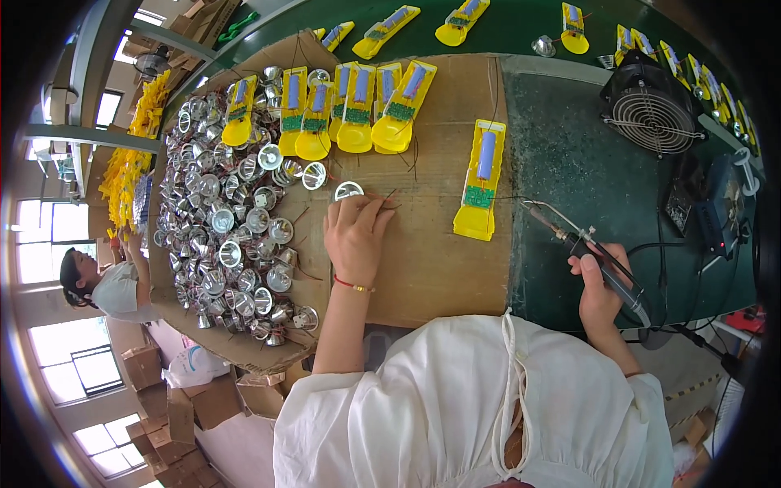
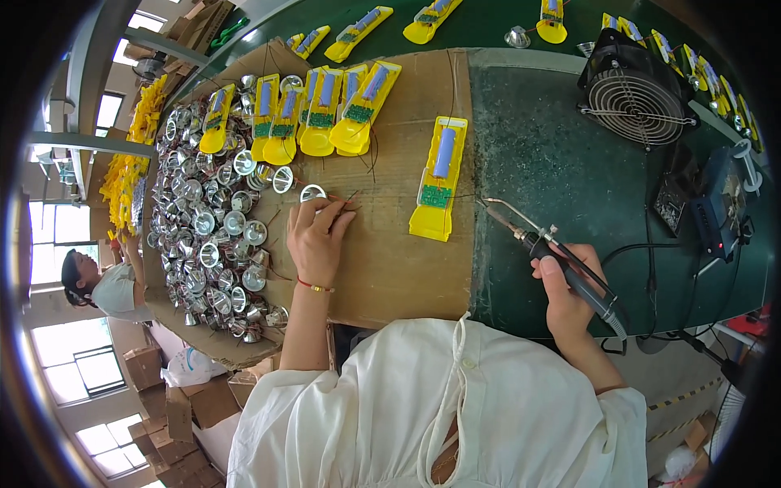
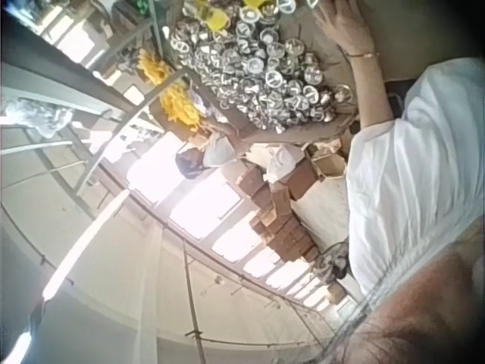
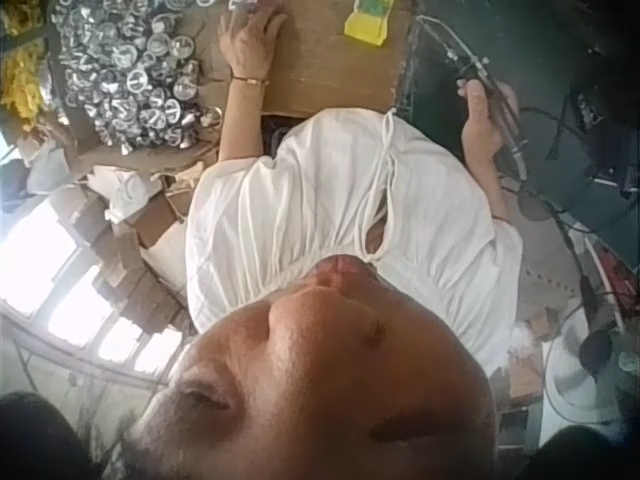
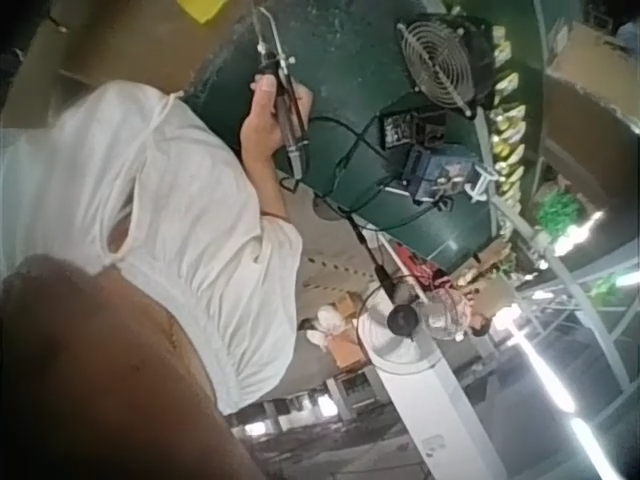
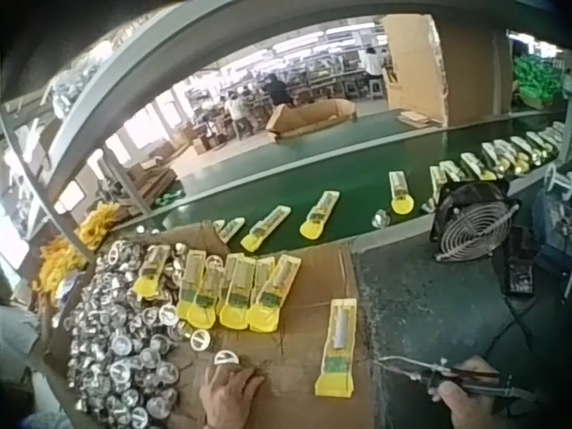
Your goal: Assembling and soldering internal electronic components for yellow flashlight housings on a factory assembly line.
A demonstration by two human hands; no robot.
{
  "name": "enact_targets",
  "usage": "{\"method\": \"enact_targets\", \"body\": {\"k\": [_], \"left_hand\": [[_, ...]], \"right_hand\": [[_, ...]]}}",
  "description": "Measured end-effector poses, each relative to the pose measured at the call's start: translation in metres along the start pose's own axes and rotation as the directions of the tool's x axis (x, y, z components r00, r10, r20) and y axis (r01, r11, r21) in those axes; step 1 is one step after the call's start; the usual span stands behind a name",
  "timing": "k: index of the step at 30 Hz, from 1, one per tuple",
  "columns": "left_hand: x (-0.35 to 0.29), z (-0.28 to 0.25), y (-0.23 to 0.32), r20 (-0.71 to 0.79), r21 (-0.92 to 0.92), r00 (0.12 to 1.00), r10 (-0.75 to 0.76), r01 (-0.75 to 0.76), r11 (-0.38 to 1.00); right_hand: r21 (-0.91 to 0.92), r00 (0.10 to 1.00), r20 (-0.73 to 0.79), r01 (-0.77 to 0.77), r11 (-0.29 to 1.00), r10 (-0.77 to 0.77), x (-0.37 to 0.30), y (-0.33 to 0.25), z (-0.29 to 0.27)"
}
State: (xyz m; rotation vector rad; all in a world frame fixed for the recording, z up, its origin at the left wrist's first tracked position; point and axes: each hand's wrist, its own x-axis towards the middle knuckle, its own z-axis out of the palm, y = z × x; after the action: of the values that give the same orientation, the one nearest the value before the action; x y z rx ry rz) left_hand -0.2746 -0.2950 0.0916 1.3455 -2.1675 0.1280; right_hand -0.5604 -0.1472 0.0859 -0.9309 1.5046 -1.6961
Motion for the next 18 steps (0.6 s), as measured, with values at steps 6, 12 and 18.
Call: {"method": "enact_targets", "body": {"k": [6,12,18], "left_hand": [[0.002,0.000,0.008,0.067,0.157,0.998,0.004,-0.014,0.987],[0.006,-0.012,0.052,0.209,-0.300,0.978,0.008,0.056,0.952],[0.003,0.008,0.076,0.347,-0.479,0.914,-0.211,0.366,0.798]], "right_hand": [[0.010,1.000,0.016,-0.012,1.000,0.012,-0.002,-0.005,0.001],[-0.045,0.968,0.239,0.086,0.995,-0.073,-0.001,-0.005,0.002],[-0.242,0.948,0.290,0.207,0.948,-0.133,0.007,-0.006,0.015]]}}
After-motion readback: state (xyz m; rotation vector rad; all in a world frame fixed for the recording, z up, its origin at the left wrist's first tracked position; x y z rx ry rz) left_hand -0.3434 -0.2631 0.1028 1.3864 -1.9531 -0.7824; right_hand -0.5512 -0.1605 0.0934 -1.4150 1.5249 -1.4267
